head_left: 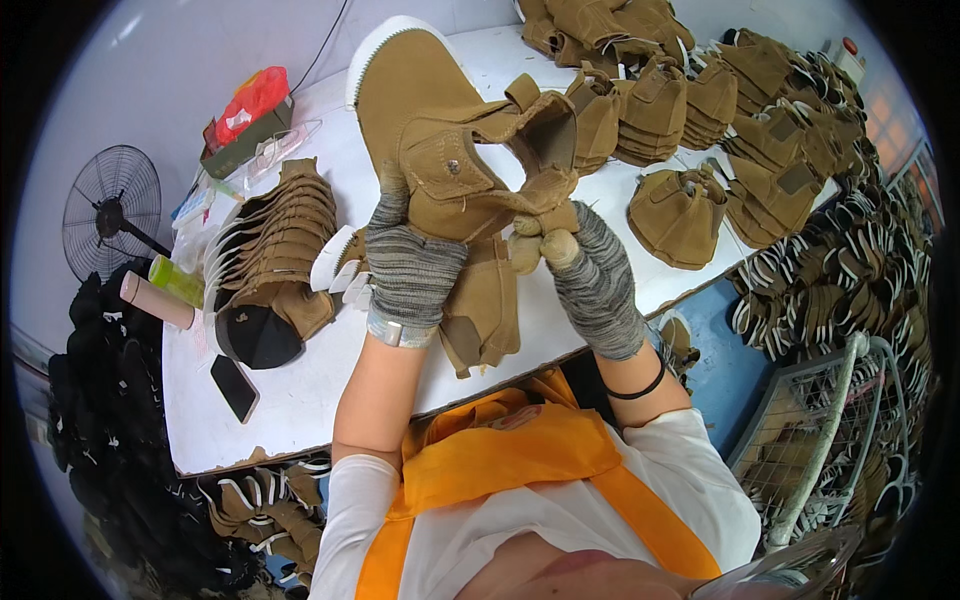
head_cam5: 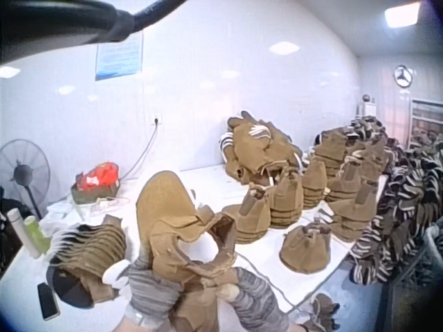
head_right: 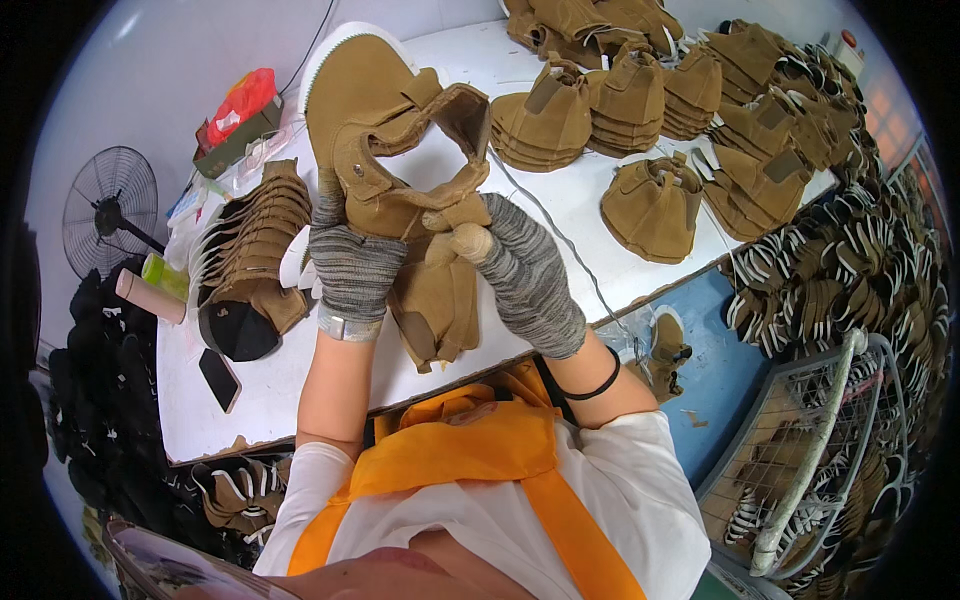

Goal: The person picks up brown shoe uppers one at a time from a stack, uses small shears to trim excess thread from the seams and edges, and places them onto another stack on the table.

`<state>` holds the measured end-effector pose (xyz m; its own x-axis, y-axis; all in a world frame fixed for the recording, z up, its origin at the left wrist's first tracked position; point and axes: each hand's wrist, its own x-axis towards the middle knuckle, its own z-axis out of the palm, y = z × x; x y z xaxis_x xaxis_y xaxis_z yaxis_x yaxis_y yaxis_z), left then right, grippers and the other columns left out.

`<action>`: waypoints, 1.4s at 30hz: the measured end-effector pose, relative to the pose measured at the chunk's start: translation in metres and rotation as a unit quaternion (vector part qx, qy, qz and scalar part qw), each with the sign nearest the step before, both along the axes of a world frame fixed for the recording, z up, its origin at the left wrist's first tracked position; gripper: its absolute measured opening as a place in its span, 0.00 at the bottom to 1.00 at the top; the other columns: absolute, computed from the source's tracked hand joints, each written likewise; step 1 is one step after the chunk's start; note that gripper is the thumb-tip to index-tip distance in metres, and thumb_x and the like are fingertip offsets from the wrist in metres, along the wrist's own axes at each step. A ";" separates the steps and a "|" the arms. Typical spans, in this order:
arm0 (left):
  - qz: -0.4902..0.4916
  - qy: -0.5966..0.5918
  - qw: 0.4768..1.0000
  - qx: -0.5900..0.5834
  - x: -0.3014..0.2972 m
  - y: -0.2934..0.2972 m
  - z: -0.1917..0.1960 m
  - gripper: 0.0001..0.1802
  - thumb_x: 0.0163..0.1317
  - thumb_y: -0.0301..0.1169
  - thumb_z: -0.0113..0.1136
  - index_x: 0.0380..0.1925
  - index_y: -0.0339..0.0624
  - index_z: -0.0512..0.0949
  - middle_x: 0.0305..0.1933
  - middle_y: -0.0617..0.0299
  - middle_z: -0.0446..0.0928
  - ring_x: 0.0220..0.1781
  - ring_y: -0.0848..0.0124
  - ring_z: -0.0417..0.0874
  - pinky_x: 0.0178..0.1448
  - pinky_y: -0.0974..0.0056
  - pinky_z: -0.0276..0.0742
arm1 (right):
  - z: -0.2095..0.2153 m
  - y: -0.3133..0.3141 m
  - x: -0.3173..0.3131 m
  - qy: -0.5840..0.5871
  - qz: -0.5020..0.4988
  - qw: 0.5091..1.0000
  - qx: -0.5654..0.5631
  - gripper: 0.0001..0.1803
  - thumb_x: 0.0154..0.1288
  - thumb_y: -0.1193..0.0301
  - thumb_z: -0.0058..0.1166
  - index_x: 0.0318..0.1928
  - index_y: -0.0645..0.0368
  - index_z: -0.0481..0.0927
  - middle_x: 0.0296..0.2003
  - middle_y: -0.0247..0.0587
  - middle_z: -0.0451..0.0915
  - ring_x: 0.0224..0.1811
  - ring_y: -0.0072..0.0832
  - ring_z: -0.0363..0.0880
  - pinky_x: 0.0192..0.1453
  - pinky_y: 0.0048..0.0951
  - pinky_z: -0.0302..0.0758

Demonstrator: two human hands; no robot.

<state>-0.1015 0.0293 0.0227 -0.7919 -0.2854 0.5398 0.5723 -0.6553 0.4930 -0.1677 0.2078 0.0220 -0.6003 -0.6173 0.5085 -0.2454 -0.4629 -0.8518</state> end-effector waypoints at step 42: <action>0.118 -0.210 0.965 -0.104 0.025 0.025 0.022 0.34 0.62 0.44 0.62 0.61 0.35 0.65 0.56 0.52 0.74 0.55 0.64 0.79 0.60 0.59 0.78 | 0.017 0.025 -0.069 0.116 -0.188 0.973 -0.073 0.35 0.60 0.45 0.58 0.56 0.61 0.74 0.50 0.41 0.76 0.51 0.28 0.75 0.54 0.28 0.73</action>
<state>-0.0763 0.0539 0.0447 -0.8793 -0.4057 0.2495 0.4143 -0.3932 0.8208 -0.2364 0.2332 0.0393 -0.6280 -0.2880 0.7230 -0.5980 -0.4158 -0.6852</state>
